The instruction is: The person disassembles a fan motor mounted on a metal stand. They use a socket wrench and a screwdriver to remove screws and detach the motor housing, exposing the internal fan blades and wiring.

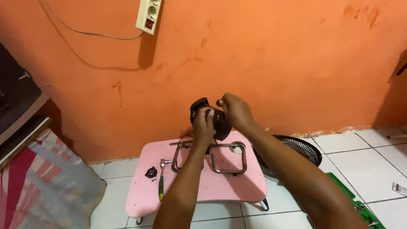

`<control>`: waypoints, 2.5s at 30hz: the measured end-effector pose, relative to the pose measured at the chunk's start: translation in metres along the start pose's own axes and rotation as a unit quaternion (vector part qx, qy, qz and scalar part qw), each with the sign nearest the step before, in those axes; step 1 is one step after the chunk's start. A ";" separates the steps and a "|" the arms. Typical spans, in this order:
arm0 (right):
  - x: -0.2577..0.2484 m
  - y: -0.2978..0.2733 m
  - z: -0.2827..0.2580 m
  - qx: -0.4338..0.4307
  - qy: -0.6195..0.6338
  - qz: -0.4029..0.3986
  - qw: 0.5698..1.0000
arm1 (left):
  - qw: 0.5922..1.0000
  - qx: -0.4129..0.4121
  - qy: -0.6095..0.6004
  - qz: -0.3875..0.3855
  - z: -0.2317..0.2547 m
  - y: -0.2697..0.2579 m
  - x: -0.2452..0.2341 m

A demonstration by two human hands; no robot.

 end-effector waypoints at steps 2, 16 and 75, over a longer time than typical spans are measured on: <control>0.018 -0.020 -0.017 -0.022 -0.009 -0.011 1.000 | 0.998 -0.001 -0.047 0.051 -0.009 -0.010 -0.019; 0.221 -0.128 -0.051 -0.068 0.138 -0.185 0.971 | 0.943 -0.329 -0.046 -0.013 -0.232 -0.117 -0.177; 0.137 -0.149 -0.035 -0.041 0.088 -0.009 0.995 | 0.943 0.022 0.324 -0.077 -0.117 -0.127 -0.129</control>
Point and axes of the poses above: each hand's wrist, its own y-axis towards the middle knuckle, its own x-axis out of the palm, z = x × y, the point moved 9 cm from there along y, towards the middle knuckle, and after that the axes turned 9 degrees about y, right-handed, at the moved point
